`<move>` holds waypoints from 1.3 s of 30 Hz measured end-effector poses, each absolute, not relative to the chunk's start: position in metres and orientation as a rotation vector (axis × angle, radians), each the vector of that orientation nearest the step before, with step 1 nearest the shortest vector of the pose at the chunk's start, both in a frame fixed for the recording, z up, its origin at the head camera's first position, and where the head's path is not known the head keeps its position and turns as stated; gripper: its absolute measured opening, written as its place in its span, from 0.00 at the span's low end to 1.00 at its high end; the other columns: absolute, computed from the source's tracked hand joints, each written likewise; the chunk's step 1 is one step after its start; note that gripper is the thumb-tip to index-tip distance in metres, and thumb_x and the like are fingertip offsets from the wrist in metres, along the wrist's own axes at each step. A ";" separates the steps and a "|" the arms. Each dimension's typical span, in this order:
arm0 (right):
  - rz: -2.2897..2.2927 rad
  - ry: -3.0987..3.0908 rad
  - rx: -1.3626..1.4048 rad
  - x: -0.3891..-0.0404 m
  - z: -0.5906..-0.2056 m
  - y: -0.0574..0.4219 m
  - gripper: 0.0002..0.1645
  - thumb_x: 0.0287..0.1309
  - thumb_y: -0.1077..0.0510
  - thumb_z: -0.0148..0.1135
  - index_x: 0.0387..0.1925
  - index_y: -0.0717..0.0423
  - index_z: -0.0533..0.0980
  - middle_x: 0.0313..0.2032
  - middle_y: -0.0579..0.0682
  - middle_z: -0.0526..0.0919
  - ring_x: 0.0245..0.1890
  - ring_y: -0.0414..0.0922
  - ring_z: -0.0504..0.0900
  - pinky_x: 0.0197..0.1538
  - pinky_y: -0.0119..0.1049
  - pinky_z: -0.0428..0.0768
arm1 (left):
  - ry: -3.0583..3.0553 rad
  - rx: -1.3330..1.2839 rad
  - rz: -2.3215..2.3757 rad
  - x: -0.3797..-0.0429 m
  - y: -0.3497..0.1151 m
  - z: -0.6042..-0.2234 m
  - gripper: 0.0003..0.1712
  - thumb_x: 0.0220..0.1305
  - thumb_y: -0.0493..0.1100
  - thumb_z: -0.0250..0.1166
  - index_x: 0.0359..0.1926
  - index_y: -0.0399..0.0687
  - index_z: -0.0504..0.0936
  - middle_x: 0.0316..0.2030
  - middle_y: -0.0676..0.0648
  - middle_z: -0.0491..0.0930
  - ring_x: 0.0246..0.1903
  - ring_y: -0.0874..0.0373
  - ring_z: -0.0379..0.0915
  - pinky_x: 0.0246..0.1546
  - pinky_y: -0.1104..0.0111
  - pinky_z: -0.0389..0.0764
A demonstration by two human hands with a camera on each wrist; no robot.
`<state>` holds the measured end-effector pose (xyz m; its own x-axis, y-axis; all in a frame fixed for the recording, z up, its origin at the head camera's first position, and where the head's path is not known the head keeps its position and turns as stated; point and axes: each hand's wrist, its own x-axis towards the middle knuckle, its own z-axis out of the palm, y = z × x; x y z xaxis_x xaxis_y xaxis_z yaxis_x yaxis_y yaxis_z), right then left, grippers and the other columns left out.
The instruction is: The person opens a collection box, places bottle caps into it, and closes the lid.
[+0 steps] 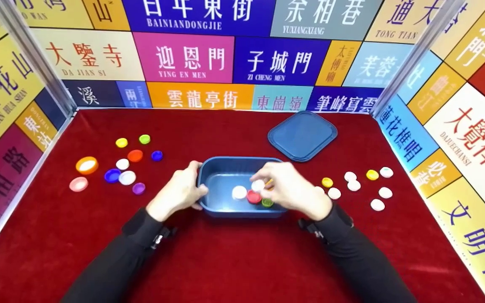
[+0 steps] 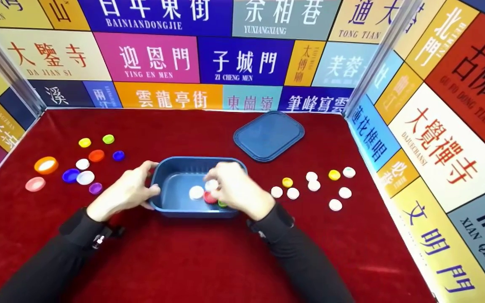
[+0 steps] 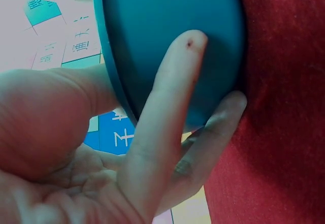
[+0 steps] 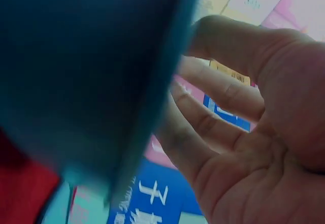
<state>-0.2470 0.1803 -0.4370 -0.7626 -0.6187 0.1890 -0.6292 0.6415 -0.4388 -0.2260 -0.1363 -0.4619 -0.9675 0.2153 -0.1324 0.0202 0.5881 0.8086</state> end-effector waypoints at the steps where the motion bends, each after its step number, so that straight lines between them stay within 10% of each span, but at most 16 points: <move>1: 0.776 -2.827 1.118 -0.245 -0.439 0.178 0.17 0.68 0.61 0.82 0.57 0.56 0.94 0.47 0.54 0.95 0.44 0.52 0.93 0.49 0.46 0.96 | 2.600 0.197 1.318 -0.226 -0.136 -0.462 0.36 0.77 0.32 0.69 0.80 0.35 0.67 0.67 0.25 0.84 0.37 0.43 0.97 0.32 0.55 0.98; 39: 0.944 -2.836 1.048 -0.242 -0.422 0.196 0.18 0.73 0.58 0.81 0.61 0.53 0.92 0.56 0.54 0.96 0.52 0.50 0.98 0.59 0.52 0.98 | 2.608 0.229 1.313 -0.226 -0.137 -0.463 0.36 0.77 0.32 0.69 0.80 0.34 0.66 0.67 0.24 0.84 0.36 0.43 0.97 0.31 0.58 0.98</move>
<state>-0.2423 0.1957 -0.4224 -0.7806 -0.6002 0.1741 -0.5848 0.6033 -0.5422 -0.2261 -0.1372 -0.4635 -0.9654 0.2322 -0.1190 0.0427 0.5906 0.8058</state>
